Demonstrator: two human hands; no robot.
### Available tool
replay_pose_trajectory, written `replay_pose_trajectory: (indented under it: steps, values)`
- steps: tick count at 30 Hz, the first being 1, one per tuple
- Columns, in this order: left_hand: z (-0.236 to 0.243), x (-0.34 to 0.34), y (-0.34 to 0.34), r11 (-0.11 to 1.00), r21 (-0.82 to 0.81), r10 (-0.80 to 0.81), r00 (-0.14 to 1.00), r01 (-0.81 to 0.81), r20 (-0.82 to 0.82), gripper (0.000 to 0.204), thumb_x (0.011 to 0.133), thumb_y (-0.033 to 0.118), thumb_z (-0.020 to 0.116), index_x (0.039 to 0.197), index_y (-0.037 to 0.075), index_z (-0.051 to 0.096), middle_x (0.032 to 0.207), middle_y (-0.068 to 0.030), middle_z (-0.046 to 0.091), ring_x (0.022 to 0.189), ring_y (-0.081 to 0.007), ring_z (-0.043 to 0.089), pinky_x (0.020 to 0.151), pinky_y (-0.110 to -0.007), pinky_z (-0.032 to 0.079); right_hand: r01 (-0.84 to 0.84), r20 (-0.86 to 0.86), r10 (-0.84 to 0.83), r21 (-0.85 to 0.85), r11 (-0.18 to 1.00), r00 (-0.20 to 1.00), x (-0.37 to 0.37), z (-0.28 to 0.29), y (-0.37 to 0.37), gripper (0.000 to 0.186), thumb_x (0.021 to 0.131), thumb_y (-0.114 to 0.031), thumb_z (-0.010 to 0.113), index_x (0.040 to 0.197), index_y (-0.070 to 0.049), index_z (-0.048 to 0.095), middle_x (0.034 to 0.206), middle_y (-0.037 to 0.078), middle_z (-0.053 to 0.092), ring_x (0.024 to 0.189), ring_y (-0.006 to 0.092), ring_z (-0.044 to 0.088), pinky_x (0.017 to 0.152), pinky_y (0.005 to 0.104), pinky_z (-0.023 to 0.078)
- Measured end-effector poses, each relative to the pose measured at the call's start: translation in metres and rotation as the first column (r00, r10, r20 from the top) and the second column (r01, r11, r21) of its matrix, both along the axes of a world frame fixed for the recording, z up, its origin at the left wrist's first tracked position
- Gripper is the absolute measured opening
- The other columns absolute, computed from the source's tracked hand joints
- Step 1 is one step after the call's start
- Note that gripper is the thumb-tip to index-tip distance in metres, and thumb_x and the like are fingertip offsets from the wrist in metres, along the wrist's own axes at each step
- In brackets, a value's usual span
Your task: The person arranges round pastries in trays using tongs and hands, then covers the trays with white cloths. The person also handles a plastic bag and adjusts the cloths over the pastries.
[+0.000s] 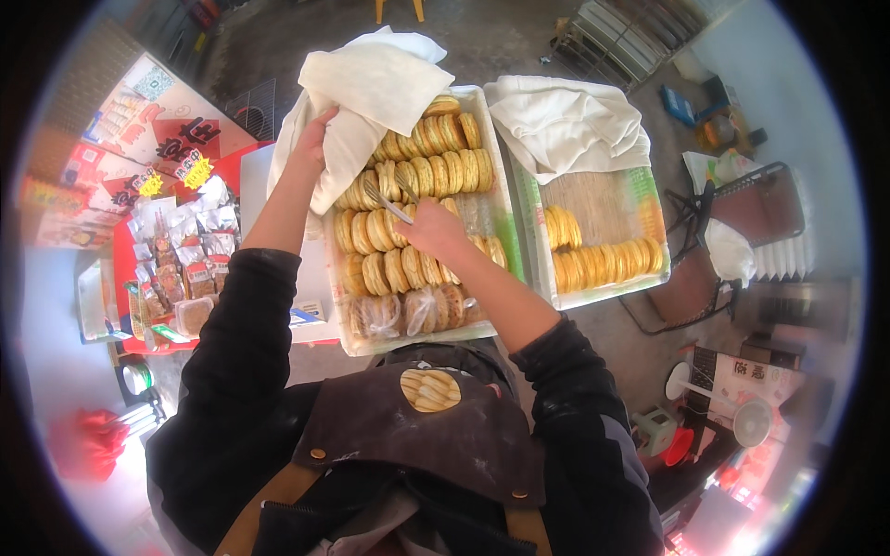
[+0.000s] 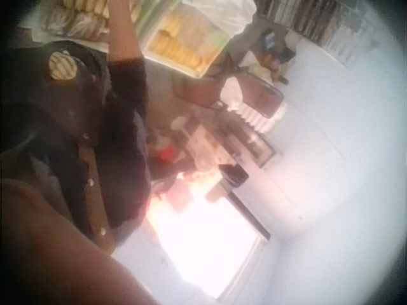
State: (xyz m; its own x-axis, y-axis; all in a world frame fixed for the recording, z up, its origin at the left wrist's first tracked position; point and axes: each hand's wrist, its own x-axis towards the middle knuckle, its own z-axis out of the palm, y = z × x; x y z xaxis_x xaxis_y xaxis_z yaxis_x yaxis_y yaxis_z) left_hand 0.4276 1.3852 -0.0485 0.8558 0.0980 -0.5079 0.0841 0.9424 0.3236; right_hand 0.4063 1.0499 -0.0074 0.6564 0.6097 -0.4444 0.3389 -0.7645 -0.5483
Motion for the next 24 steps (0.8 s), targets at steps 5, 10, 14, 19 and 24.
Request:
replay_pose_trajectory:
  steps: [5, 10, 14, 19, 24]
  values:
    - [-0.002, 0.0, 0.0, 0.999, -0.013, -0.029, 0.999, 0.029, 0.04, 0.046, 0.113, 0.026, 0.057, 0.149, -0.002, 0.058, 0.144, -0.021, 0.068, 0.13, -0.0345, 0.069, 0.115, -0.048, 0.056, 0.045, -0.021, -0.046, -0.01, 0.999, 0.999, 0.001, 0.0, 0.009, 0.059, 0.091, -0.049, 0.08, 0.109, 0.006, 0.069, 0.103, 0.026, 0.077, 0.098, 0.0433, 0.076, 0.088, 0.0518, 0.059]
    - [0.0, -0.001, -0.003, 0.999, -0.035, 0.013, 0.999, -0.011, 0.041, 0.046, 0.113, 0.026, 0.057, 0.149, -0.002, 0.058, 0.144, -0.0212, 0.069, 0.13, -0.035, 0.069, 0.115, -0.049, 0.056, -0.004, -0.019, 0.001, -0.155, 0.988, 1.0, 0.004, 0.001, 0.018, 0.063, 0.091, -0.052, 0.078, 0.111, 0.007, 0.072, 0.105, 0.026, 0.078, 0.101, 0.0418, 0.076, 0.089, 0.0499, 0.06]
    - [-0.001, -0.002, -0.004, 0.997, -0.073, 0.02, 0.998, -0.016, 0.066, 0.045, 0.113, 0.025, 0.057, 0.148, -0.002, 0.059, 0.143, -0.0211, 0.069, 0.129, -0.035, 0.07, 0.114, -0.049, 0.056, -0.092, -0.027, 0.089, -0.185, 0.978, 0.996, 0.007, 0.007, 0.034, 0.063, 0.092, -0.052, 0.078, 0.114, 0.006, 0.074, 0.109, 0.026, 0.078, 0.104, 0.0403, 0.076, 0.091, 0.0489, 0.06]
    - [-0.01, -0.002, 0.001, 0.995, -0.095, 0.012, 0.998, -0.006, 0.065, 0.044, 0.113, 0.025, 0.056, 0.148, -0.002, 0.059, 0.142, -0.0212, 0.07, 0.127, -0.0357, 0.071, 0.113, -0.05, 0.058, -0.167, -0.081, 0.151, -0.251, 0.953, 0.985, 0.005, 0.017, 0.049, 0.06, 0.094, -0.053, 0.075, 0.113, 0.005, 0.078, 0.112, 0.026, 0.078, 0.106, 0.0392, 0.076, 0.092, 0.0484, 0.06]
    - [-0.021, 0.001, 0.005, 0.994, -0.113, 0.021, 0.998, -0.014, 0.06, 0.044, 0.113, 0.024, 0.056, 0.147, -0.002, 0.059, 0.142, -0.0221, 0.069, 0.127, -0.036, 0.071, 0.112, -0.05, 0.058, -0.188, -0.077, 0.172, -0.318, 0.929, 0.982, 0.006, 0.025, 0.057, 0.063, 0.097, -0.057, 0.069, 0.11, 0.004, 0.079, 0.113, 0.023, 0.078, 0.107, 0.0366, 0.076, 0.093, 0.0468, 0.06]
